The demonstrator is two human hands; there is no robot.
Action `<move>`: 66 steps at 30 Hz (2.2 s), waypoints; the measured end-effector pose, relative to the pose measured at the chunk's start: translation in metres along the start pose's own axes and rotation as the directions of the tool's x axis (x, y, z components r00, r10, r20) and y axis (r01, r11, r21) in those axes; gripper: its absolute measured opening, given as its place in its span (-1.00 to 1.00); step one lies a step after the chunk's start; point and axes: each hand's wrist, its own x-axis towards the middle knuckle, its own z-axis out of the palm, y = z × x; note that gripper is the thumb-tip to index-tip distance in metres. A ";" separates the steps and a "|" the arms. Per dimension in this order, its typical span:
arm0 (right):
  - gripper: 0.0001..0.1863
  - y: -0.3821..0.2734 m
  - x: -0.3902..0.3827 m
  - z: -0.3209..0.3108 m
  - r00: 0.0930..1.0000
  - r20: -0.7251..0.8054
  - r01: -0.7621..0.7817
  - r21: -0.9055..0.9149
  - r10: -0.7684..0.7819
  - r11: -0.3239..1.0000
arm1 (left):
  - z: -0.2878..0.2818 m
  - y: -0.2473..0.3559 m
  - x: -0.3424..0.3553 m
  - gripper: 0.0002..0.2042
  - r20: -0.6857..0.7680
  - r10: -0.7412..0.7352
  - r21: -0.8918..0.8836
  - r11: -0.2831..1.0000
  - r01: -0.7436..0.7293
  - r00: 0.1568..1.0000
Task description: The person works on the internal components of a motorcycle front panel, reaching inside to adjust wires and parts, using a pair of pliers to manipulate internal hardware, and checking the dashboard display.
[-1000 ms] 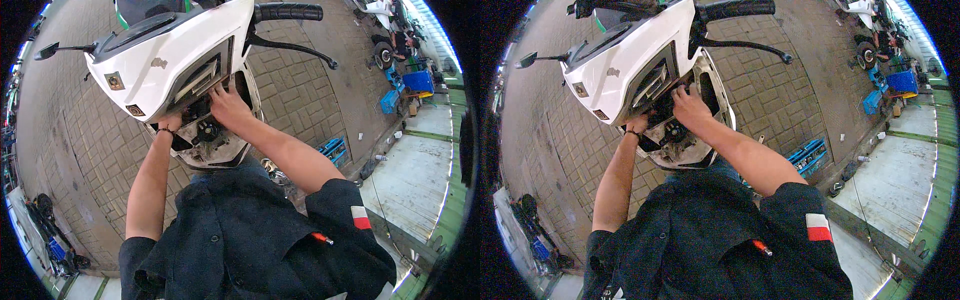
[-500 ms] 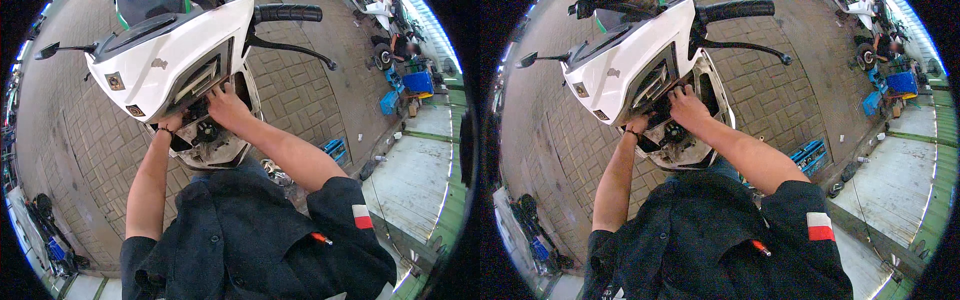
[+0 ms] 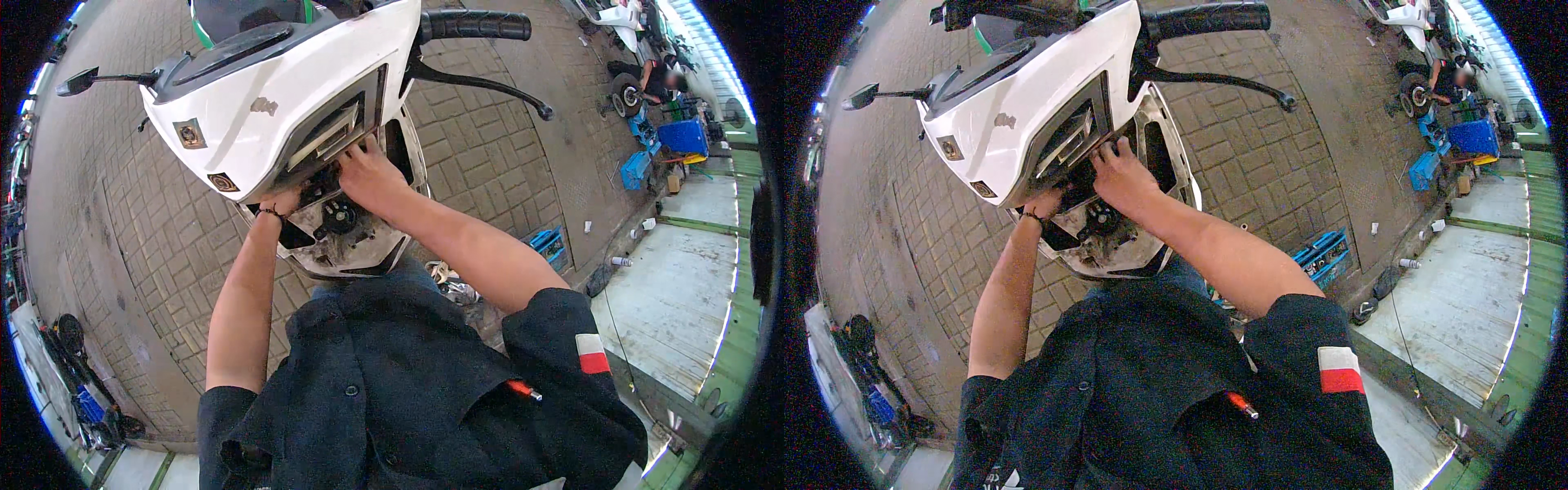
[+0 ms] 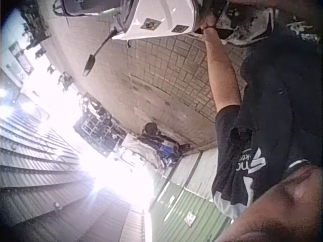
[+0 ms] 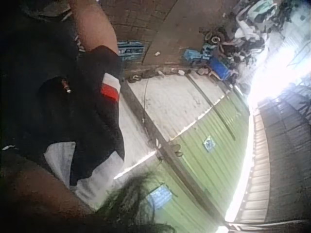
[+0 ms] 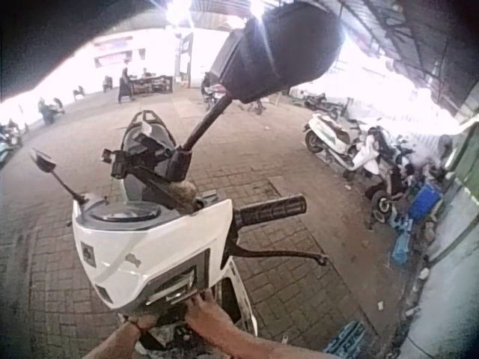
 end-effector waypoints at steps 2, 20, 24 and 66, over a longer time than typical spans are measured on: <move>-0.77 -0.002 0.004 -0.004 1.000 0.002 0.012 -0.001 -0.012 1.000 | 0.008 -0.013 0.002 -0.49 -0.011 -0.036 -0.008 0.999 0.036 0.999; -0.80 -0.001 0.007 -0.001 0.982 0.152 -0.120 0.070 0.108 0.990 | -0.010 0.022 0.001 -0.58 -0.150 -0.047 -0.074 0.997 0.036 0.988; -0.76 0.005 -0.004 -0.019 0.848 0.477 -0.465 0.464 0.230 0.754 | -0.006 0.006 0.010 -0.56 -0.200 -0.153 -0.350 0.934 0.076 0.968; -0.67 -0.035 0.006 0.050 0.818 0.540 -0.575 0.755 0.197 0.316 | -0.007 -0.008 0.021 -0.46 -0.046 -0.137 -0.926 0.377 0.009 0.990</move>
